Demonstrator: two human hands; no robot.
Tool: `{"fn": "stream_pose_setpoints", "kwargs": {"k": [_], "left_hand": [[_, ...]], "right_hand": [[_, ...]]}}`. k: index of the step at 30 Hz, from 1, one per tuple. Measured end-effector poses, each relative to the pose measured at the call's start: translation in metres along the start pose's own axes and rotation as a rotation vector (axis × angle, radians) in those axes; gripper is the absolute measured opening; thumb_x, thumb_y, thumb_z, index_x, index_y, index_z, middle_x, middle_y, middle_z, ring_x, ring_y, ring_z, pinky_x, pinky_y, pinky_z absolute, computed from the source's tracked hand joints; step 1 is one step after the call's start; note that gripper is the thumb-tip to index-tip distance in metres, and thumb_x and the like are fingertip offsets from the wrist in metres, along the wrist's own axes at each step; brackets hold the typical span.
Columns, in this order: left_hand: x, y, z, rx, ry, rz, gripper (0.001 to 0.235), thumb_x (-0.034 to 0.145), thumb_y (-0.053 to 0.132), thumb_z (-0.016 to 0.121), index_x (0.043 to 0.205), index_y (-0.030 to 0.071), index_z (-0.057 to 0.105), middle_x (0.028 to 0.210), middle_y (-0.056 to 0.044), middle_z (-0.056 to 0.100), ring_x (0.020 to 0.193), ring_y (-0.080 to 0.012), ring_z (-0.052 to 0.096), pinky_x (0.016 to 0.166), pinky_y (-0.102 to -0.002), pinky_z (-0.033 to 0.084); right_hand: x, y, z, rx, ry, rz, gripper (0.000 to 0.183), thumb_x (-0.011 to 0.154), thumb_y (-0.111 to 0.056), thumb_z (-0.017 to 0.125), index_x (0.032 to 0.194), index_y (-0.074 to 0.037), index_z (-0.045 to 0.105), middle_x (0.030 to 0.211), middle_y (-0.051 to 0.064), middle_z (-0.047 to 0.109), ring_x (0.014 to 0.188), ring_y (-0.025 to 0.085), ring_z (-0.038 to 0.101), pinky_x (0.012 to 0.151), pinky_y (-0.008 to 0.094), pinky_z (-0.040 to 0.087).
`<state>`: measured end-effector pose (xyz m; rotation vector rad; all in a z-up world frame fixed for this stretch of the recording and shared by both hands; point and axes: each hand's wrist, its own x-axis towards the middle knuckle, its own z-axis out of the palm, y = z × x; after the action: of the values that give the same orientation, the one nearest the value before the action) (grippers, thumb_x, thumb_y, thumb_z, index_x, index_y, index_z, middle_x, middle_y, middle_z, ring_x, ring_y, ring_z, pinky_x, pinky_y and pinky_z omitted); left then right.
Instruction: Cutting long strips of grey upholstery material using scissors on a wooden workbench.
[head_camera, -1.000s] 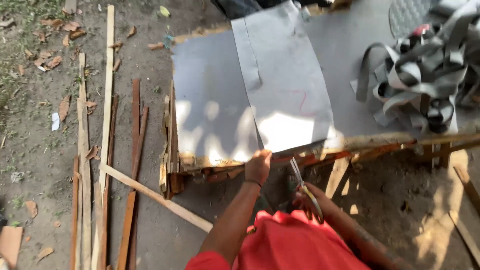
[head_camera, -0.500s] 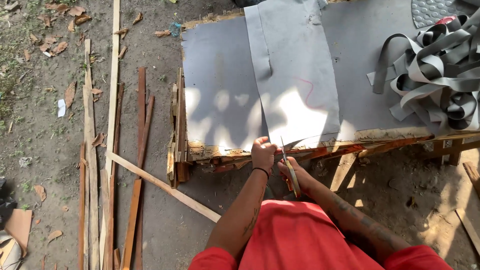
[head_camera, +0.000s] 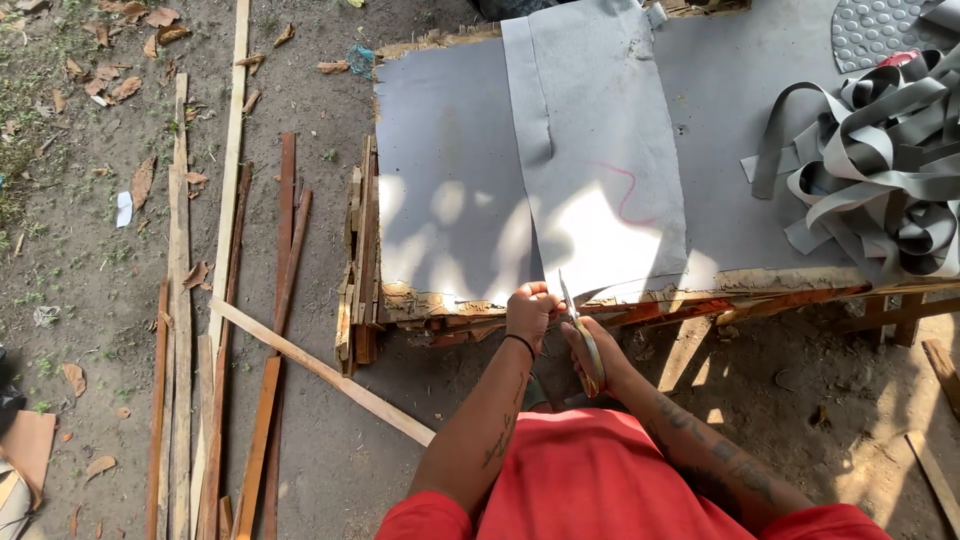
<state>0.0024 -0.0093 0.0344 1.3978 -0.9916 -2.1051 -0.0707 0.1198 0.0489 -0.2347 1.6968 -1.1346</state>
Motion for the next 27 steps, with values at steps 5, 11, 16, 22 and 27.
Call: {"fn": "stream_pose_setpoints", "kwargs": {"k": [5, 11, 16, 22, 27], "left_hand": [[0.005, -0.013, 0.005, 0.032, -0.025, -0.007, 0.027, 0.079, 0.007, 0.071, 0.105, 0.002, 0.067, 0.076, -0.008, 0.072, 0.066, -0.0168, 0.075, 0.06, -0.025, 0.061], [-0.018, 0.003, 0.02, -0.164, -0.152, -0.068, 0.012, 0.091, 0.016, 0.069, 0.091, 0.01, 0.059, 0.072, 0.0, 0.057, 0.072, -0.0172, 0.073, 0.066, -0.029, 0.06], [-0.056, 0.044, 0.044, -0.534, -0.108, -0.188, 0.019, 0.092, 0.01, 0.068, 0.082, 0.012, 0.051, 0.068, 0.005, 0.051, 0.065, -0.0009, 0.059, 0.072, -0.009, 0.049], [-0.001, -0.03, 0.014, -0.137, -0.182, -0.001, 0.021, 0.094, 0.021, 0.058, 0.076, 0.014, 0.051, 0.065, -0.002, 0.045, 0.067, -0.0083, 0.049, 0.063, -0.022, 0.037], [0.006, -0.071, -0.008, -0.049, -0.158, 0.01, 0.014, 0.094, 0.024, 0.06, 0.086, 0.012, 0.059, 0.075, 0.001, 0.042, 0.077, -0.0111, 0.045, 0.073, -0.03, 0.04]], "right_hand": [[-0.015, -0.018, -0.002, -0.085, 0.061, -0.002, 0.031, 0.098, -0.035, 0.06, 0.092, -0.005, 0.059, 0.06, 0.013, 0.051, 0.047, 0.02, 0.056, 0.043, 0.03, 0.045], [-0.034, -0.04, -0.002, -0.139, 0.058, 0.033, 0.033, 0.098, -0.036, 0.058, 0.091, -0.003, 0.06, 0.057, 0.015, 0.052, 0.046, 0.023, 0.057, 0.042, 0.034, 0.045], [-0.048, -0.054, 0.003, -0.11, 0.085, 0.06, 0.032, 0.099, -0.033, 0.056, 0.092, -0.002, 0.06, 0.056, 0.017, 0.052, 0.045, 0.023, 0.054, 0.041, 0.034, 0.043], [-0.04, -0.046, -0.002, -0.072, 0.085, 0.04, 0.037, 0.096, -0.039, 0.063, 0.104, -0.003, 0.061, 0.06, 0.015, 0.052, 0.048, 0.023, 0.054, 0.043, 0.035, 0.043], [-0.049, -0.052, 0.007, -0.05, 0.05, 0.045, 0.047, 0.095, -0.045, 0.064, 0.111, -0.002, 0.056, 0.064, 0.015, 0.052, 0.049, 0.024, 0.055, 0.046, 0.036, 0.045]]}}
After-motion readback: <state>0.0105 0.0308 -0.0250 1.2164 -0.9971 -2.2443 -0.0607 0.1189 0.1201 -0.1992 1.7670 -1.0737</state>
